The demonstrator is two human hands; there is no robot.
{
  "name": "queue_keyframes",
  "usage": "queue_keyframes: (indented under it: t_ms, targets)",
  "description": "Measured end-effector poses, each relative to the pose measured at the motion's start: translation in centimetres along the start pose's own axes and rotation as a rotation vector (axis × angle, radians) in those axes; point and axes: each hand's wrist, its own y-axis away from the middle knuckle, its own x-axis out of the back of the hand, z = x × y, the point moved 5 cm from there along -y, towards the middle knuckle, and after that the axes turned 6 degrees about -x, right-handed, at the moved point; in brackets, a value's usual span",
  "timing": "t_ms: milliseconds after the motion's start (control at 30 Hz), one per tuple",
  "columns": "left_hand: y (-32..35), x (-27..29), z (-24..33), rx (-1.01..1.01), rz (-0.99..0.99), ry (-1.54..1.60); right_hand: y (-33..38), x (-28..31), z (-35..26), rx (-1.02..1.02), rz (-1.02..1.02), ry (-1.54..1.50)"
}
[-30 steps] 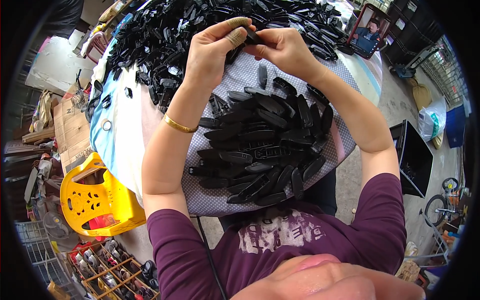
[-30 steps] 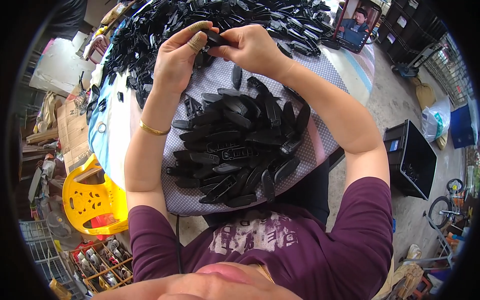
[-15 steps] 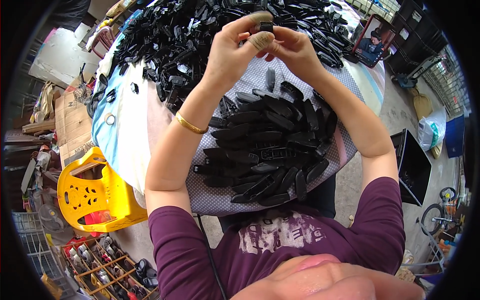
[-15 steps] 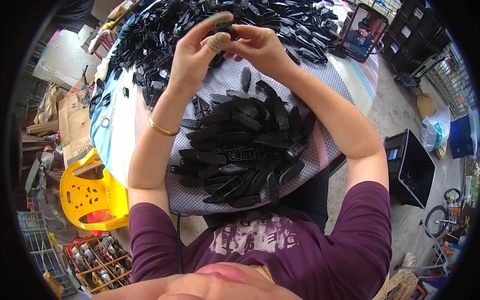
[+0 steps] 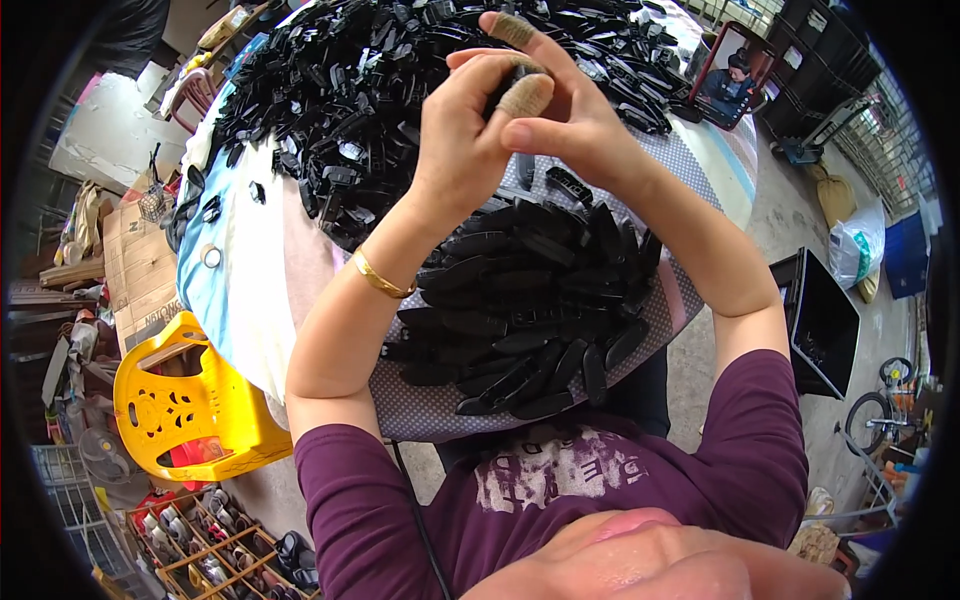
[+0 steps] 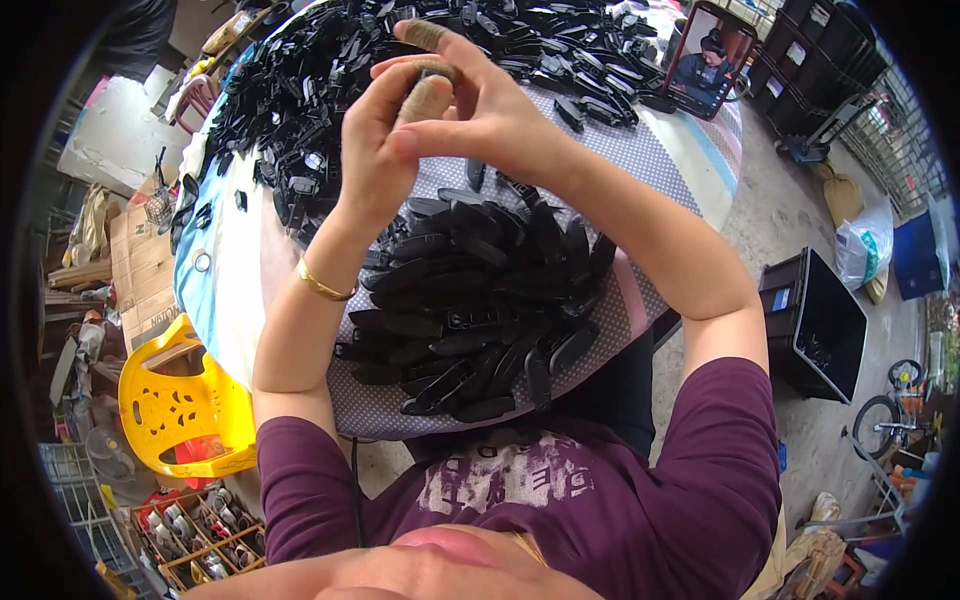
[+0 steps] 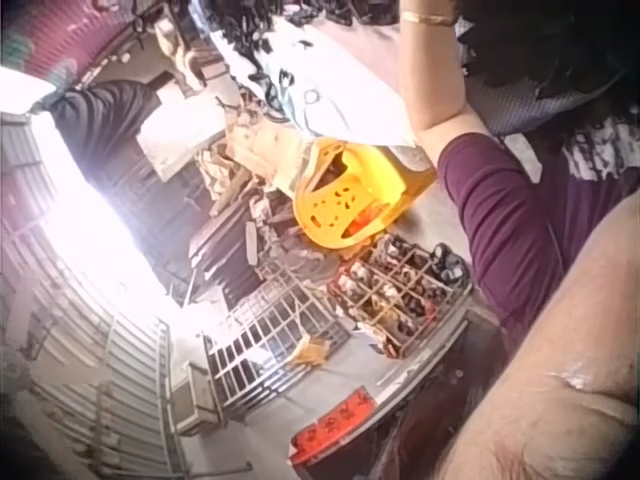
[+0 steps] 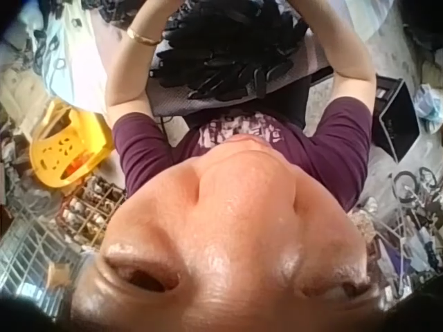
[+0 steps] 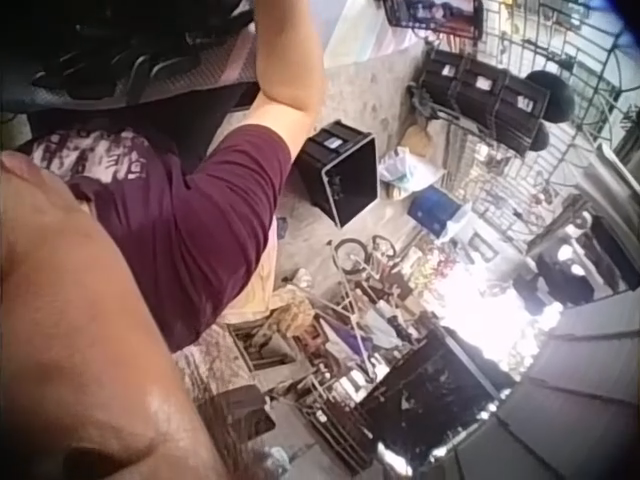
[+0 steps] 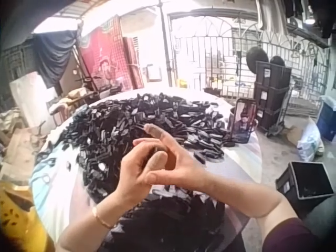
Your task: Manually sort and inspect small black plastic components on a table.
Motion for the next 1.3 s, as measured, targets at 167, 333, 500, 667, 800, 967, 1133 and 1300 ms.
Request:
queue_keyframes:
  t_ms: [167,333,500,667,800,967,1133,1300]
  targets:
    - [0.2,0.3,0.9,-0.049,0.038,-0.069,0.4,-1.2,0.5,-0.048,0.095,-0.276]
    - [0.1,0.1,2.2,-0.072,0.062,-0.02,0.8,-1.9,-0.6,-0.031,0.087,-0.264]
    - [-0.2,0.7,0.5,0.07,0.088,0.145,-0.4,-0.4,0.0,-0.031,0.058,-0.092]
    - [0.6,-1.0,-4.9,0.235,-0.225,-0.16,-1.1,12.1,-0.9,-0.39,0.072,0.929]
    - [2.1,-2.4,-5.3,0.084,-0.59,-0.414,0.3,12.7,1.4,-0.629,0.004,1.524]
    - [2.4,-2.6,-3.6,0.466,-0.856,-0.353,0.3,11.3,4.2,-0.631,-0.126,1.723]
    - [3.1,-1.4,-5.5,0.51,-0.667,-0.262,-0.8,9.4,3.9,-0.36,0.035,1.09]
    - [3.7,0.1,-7.2,0.704,-0.064,0.246,-0.6,3.7,5.0,-0.103,0.086,0.901]
